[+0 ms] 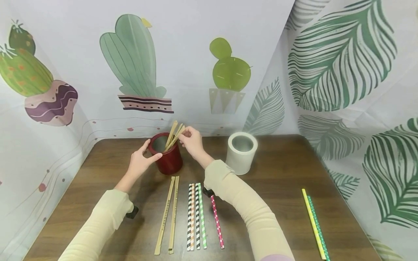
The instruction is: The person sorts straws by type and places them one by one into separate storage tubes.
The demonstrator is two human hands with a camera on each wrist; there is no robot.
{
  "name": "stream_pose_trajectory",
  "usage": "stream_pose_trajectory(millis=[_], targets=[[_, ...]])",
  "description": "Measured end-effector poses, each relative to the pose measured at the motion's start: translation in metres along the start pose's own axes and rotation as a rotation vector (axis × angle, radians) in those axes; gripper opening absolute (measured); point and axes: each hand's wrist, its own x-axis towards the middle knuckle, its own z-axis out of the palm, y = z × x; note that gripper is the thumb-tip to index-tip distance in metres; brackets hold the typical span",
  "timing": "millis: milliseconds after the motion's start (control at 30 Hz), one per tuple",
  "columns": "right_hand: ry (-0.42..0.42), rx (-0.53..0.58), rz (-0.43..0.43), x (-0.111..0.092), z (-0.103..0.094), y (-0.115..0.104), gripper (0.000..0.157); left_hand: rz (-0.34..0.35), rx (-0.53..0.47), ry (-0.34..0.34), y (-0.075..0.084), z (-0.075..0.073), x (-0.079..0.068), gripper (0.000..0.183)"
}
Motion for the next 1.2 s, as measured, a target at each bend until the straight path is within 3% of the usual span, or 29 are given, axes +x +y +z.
stream_pose_trajectory(millis=[300, 733, 1200], targets=[[-0.014, -0.066, 0.003, -0.002, 0.003, 0.004, 0.006, 0.000, -0.010, 0.003, 0.000, 0.002, 0.000, 0.086], [-0.073, -0.014, 0.096, -0.015, -0.013, 0.007, 0.015, -0.008, 0.002, 0.009, 0.000, 0.002, 0.000, 0.084], [-0.174, 0.007, 0.219, -0.042, -0.008, 0.026, 0.018, -0.007, 0.007, 0.002, 0.002, 0.000, -0.001, 0.084]])
